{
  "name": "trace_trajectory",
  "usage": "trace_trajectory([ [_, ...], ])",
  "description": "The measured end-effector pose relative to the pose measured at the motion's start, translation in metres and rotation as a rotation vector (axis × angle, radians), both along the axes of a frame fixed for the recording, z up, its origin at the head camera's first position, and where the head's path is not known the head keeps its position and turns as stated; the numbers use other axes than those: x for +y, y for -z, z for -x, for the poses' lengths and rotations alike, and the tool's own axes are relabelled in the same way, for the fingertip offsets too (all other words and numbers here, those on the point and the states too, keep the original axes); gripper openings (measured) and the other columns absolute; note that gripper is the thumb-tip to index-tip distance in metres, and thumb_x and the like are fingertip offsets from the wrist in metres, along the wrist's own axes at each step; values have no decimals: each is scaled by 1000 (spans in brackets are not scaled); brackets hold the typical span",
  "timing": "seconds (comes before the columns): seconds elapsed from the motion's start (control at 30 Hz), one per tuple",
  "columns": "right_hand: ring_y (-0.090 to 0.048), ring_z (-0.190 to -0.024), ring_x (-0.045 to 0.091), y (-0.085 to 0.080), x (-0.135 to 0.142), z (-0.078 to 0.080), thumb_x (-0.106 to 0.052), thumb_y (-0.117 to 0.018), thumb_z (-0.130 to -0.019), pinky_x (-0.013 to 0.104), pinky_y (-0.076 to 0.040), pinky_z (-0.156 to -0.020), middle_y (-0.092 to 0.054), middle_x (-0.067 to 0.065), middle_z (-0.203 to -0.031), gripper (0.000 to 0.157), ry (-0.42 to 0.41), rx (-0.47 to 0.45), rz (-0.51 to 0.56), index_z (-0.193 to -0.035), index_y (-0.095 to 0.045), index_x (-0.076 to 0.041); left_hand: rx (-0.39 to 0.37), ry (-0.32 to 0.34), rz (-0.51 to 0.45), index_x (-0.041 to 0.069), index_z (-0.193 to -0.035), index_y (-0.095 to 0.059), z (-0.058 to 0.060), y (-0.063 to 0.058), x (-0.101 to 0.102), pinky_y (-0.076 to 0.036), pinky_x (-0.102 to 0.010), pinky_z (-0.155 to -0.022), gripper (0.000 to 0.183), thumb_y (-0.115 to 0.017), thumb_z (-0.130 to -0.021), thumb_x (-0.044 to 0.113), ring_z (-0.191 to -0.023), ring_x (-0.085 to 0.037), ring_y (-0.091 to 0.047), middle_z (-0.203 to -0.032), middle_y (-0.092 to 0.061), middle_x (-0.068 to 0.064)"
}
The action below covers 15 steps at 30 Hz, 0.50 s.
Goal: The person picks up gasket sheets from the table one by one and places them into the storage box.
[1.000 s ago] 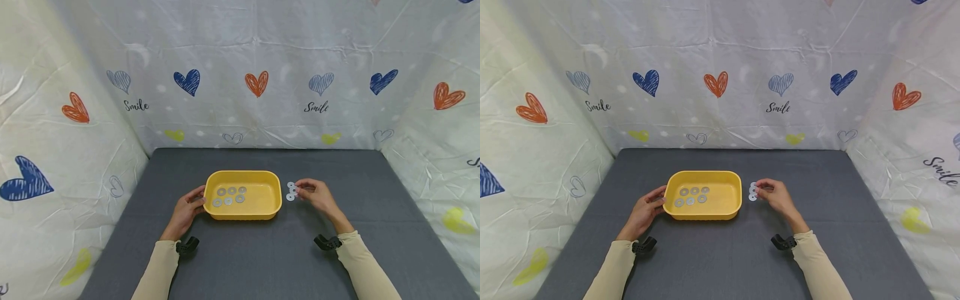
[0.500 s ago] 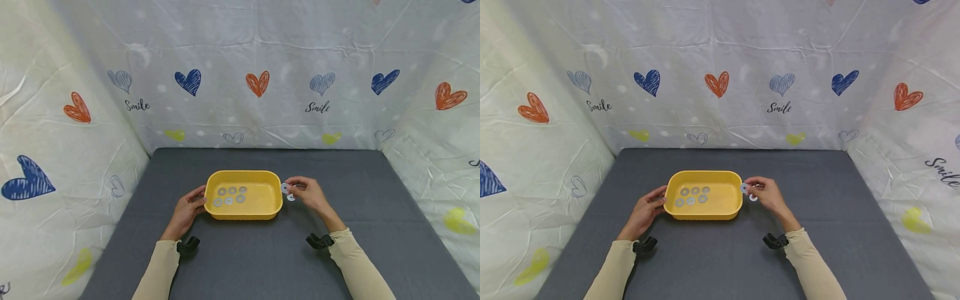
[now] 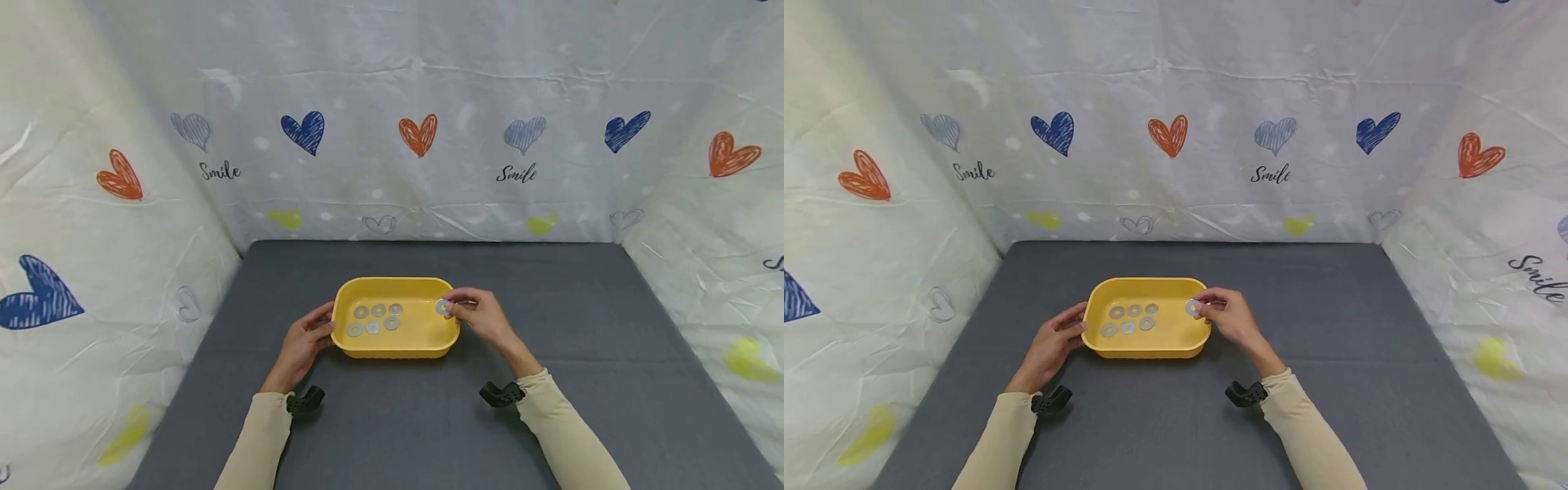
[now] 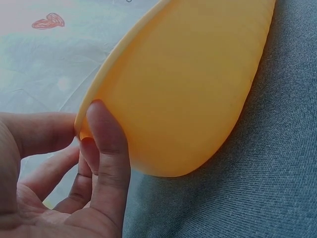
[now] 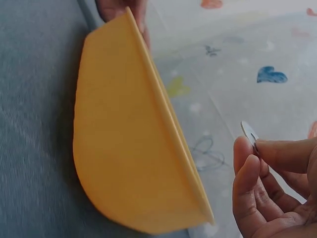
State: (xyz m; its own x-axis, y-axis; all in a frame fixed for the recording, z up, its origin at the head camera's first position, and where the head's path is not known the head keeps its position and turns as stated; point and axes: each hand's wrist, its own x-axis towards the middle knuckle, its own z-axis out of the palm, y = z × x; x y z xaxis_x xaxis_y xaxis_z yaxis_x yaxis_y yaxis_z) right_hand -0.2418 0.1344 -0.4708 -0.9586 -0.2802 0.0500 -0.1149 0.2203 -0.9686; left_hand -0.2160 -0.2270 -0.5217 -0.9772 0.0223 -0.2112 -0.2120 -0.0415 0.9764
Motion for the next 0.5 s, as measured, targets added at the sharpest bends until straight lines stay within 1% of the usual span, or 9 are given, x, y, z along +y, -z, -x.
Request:
trace_trajectory([
  [0.03, -72, -84, 26, 0, -4, 1, -11, -67, -93, 40, -58, -75, -69, 21, -105, 24, -10, 5, 0, -113, -69, 1, 1, -3, 1, 13, -148, -45, 0, 0, -1, -55, -22, -78, 52, -59, -98, 11, -103, -17, -57, -128, -47, -10],
  [0.13, -71, -85, 32, 1, -13, 2, -11, -68, -92, 38, -57, -74, -70, 23, -104, 23, -25, 13, 13, -112, -69, 1, 6, -6, 5, 13, -148, -44, -2, 0, -3, -55, -23, -78, 53, -60, -97, 12, -102, -15, -58, -127, -48, -8],
  [0.2, -71, -83, 28, 2, -17, 1, -11, -68, -92, 37, -57, -74, -70, 23, -104, 23, -29, 9, 14, -112, -69, 1, -2, -1, 3, 14, -148, -44, -3, 1, -3, -55, -23, -78, 54, -61, -97, 14, -101, -14, -58, -128, -48, -8],
  [0.3, -71, -84, 29, 1, -21, -1, -11, -68, -92, 38, -57, -75, -70, 21, -103, 22, -30, -5, 18, -111, -69, 0, -6, 6, -8, 14, -148, -45, -4, 3, -2, -55, -24, -79, 53, -62, -97, 14, -98, -12, -59, -129, -47, -9],
  [0.37, -70, -86, 33, -1, -23, -1, -11, -68, -92, 43, -57, -77, -70, 20, -103, 22, -36, -4, 25, -111, -69, -1, -7, 8, -12, 13, -147, -45, -4, 2, -1, -55, -24, -79, 53, -61, -97, 13, -97, -12, -59, -129, -47, -10],
  [0.43, -70, -87, 36, -4, -25, -1, -11, -68, -92, 42, -57, -76, -70, 20, -103, 21, -38, 3, 32, -111, -69, -1, -1, 10, -13, 13, -147, -45, -2, 1, -1, -55, -24, -79, 52, -61, -97, 13, -98, -12, -59, -129, -47, -10],
  [0.5, -71, -83, 29, -5, -27, 0, -11, -69, -92, 42, -57, -76, -70, 20, -103, 22, -42, 11, 38, -111, -69, 0, 2, 9, -7, 14, -147, -45, -1, 0, -2, -55, -24, -79, 52, -61, -97, 13, -99, -12, -58, -129, -47, -10],
])
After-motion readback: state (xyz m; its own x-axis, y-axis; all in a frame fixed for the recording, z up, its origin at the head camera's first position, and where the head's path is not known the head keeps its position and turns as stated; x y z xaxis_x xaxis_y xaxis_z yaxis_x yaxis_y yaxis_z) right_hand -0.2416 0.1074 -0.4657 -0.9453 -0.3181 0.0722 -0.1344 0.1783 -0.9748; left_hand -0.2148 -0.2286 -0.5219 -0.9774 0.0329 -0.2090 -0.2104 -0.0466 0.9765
